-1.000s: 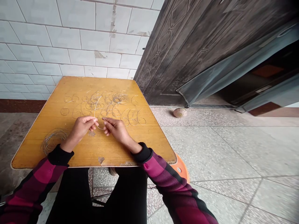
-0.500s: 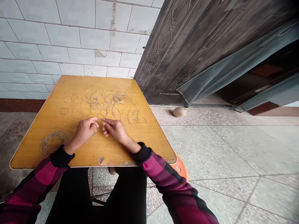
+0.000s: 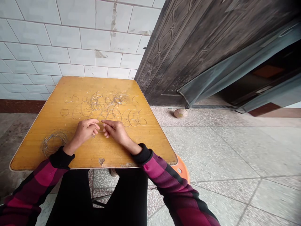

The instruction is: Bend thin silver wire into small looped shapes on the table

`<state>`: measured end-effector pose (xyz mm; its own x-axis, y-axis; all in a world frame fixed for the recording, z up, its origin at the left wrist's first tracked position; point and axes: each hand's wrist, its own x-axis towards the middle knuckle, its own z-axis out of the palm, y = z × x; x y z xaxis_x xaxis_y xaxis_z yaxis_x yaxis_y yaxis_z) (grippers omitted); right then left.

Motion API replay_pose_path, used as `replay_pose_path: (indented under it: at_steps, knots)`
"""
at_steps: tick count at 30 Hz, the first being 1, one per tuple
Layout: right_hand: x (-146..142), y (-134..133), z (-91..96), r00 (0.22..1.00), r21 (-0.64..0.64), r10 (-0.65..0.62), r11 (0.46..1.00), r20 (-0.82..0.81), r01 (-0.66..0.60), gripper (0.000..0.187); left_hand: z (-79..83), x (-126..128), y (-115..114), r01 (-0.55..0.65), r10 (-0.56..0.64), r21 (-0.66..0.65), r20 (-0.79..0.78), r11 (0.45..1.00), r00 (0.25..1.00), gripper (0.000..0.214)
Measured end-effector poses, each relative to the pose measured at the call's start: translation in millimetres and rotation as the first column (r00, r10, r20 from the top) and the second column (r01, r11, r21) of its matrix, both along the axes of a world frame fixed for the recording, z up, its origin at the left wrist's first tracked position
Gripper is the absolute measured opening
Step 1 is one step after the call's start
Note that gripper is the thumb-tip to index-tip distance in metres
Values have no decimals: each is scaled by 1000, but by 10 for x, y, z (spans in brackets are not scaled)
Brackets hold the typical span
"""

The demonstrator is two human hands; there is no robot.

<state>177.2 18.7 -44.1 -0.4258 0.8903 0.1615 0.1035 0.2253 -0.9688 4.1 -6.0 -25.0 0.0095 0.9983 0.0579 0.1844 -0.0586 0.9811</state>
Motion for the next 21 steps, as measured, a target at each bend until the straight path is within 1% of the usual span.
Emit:
replay_pose_path:
  at_steps: [3,5,8,10,14,19,21]
  knots:
    - [9,-8,30,1000,11,0,1000,16,0,42,67,16,-14,36,-30,-40,142,999,989,14]
    - [15,-15,52,999,20,-8,1000,33,8,42,108,22,-23,66,-52,-57,221,996,974,19]
    - [20,-22,67,999,27,-13,1000,41,11,41,138,25,-29,84,-58,-79,289,993,956,25]
    - [18,-23,63,1000,32,-6,999,29,5,40,134,23,-28,69,-44,-76,293,995,955,26]
    - [12,-22,52,1000,26,7,1000,-17,-7,38,111,12,-18,47,-31,-58,250,997,968,25]
    - [18,0,38,997,-44,17,999,-74,-20,42,113,-10,-12,16,5,-73,279,997,960,23]
    - [21,16,24,996,-68,20,997,-90,-27,41,121,-10,-11,22,1,-79,277,997,961,24]
